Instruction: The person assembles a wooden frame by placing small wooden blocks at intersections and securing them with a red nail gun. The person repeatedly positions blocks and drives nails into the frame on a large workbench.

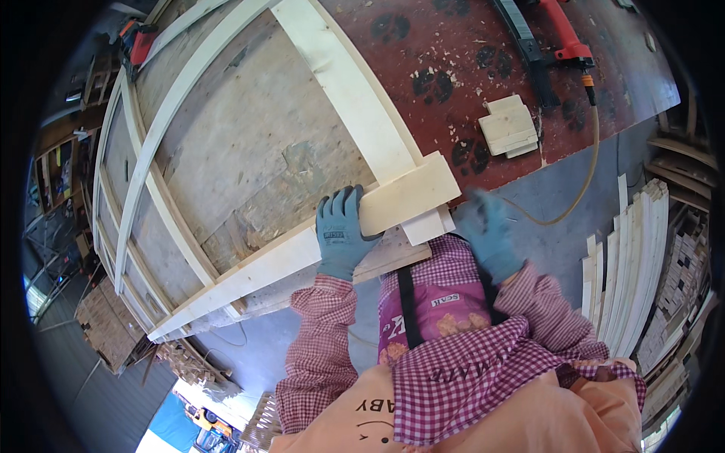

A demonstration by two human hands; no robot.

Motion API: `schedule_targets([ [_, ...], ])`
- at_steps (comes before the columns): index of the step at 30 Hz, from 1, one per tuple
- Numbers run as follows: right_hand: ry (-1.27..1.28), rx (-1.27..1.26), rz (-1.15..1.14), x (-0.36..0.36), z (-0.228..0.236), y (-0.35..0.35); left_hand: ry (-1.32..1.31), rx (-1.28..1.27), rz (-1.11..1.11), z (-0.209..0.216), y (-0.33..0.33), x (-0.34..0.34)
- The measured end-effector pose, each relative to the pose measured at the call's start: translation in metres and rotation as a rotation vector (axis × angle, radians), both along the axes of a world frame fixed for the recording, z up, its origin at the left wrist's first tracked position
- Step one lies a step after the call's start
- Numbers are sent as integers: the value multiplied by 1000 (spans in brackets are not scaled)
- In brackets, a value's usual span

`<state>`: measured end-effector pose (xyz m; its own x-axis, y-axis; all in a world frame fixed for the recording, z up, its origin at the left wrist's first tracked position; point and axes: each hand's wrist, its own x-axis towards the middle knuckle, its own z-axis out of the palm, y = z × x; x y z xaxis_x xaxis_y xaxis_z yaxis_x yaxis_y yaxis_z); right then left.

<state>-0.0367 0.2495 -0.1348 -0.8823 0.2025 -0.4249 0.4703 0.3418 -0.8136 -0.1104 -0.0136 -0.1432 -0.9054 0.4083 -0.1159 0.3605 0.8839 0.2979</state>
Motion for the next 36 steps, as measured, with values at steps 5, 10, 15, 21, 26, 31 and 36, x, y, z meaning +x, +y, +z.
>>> schedule_targets([
  [5, 147, 285, 103, 32, -50, -39, 128, 181, 185, 16, 31, 76],
  [10, 125, 251, 232, 19, -47, -32, -463, 528, 616, -27, 65, 99],
  [15, 37, 115, 133, 22, -53, -33, -406, 294, 651, -36, 85, 86],
  [21, -133, -355, -136, 22, -53, -26, -410, 296, 578, -32, 92, 91],
  [26, -151, -487, -200, 34, -70, -16, -494, 292, 560, -32, 96, 91],
  [31, -161, -505, -157, 30, -61, -13, -551, 295, 544, -29, 94, 89],
  [36, -227, -373, 0, 21, -52, -2, -621, 175, 333, -3, 73, 79],
])
